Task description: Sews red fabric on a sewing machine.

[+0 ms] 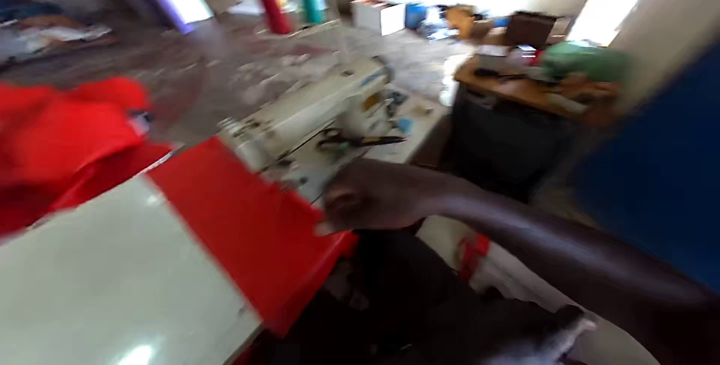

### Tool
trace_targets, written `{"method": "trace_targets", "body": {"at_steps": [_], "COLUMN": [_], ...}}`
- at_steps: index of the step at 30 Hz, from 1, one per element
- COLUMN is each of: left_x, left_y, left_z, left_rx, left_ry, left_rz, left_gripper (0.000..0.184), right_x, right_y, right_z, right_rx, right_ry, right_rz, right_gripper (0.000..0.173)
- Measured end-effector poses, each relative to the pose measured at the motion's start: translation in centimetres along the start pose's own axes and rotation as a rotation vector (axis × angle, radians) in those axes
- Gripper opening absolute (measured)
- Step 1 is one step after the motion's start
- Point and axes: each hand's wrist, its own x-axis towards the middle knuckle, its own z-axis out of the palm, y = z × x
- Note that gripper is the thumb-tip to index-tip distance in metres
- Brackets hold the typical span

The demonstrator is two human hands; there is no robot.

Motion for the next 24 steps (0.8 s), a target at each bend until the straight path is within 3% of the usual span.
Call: {"method": "trace_targets", "body": {"at_steps": [2, 4, 7, 9, 11, 14, 17, 19, 21, 24], "left_x": [-7.9, -15.5, -22.5, -23.9, -23.9, -22.5, -21.3, -20.5, -19.1, -16.1], "left_y": [-2.0, -2.3, -3.3, -5.5, -8.2, -10.2, -10.0, -9.5, -9.3, -8.6], "left_z": [-2.5, -3.4, -1.5, 1.1, 2.8, 2.2, 0.8, -0.2, -1.2, -4.0], "left_rx": [-0.061, -0.206, -0.582, -0.660, -0.616, -0.686, -0.997, -1.266, -1.485, -1.526], "left_ry": [0.351, 0.649, 1.073, 1.400, 1.610, 1.818, 1.835, 1.656, 1.420, 1.230], "left_rz": [-0.174, -0.464, -0.799, -0.834, -0.837, -0.841, -0.653, -0.300, 0.153, 0.563], "left_gripper": [0.049, 0.038, 0.035, 0.038, 0.043, 0.033, 0.023, 0.033, 0.056, 0.054], "right_x": [0.2, -0.2, -0.7, -1.0, -1.7, -2.7, -4.5, -5.6, -6.5, -7.8], "right_y": [5.9, 11.4, 16.8, 18.7, 19.6, 19.1, 17.2, 15.8, 13.8, 11.1], "right_z": [2.6, 6.6, 12.6, 16.7, 19.5, 18.9, 15.3, 13.4, 11.7, 9.4], "right_rx": [-0.015, -0.006, 0.161, 0.361, 0.614, 0.958, 1.305, 1.453, 1.415, 1.142], "right_ry": [-0.244, -0.407, -0.365, -0.216, -0.136, -0.250, -0.395, -0.426, -0.437, -0.469], "right_rz": [0.231, 0.461, 0.703, 0.733, 0.646, 0.551, 0.371, 0.156, -0.004, -0.145], "right_gripper": [0.031, 0.034, 0.046, 0.052, 0.054, 0.035, 0.033, 0.033, 0.034, 0.048]}}
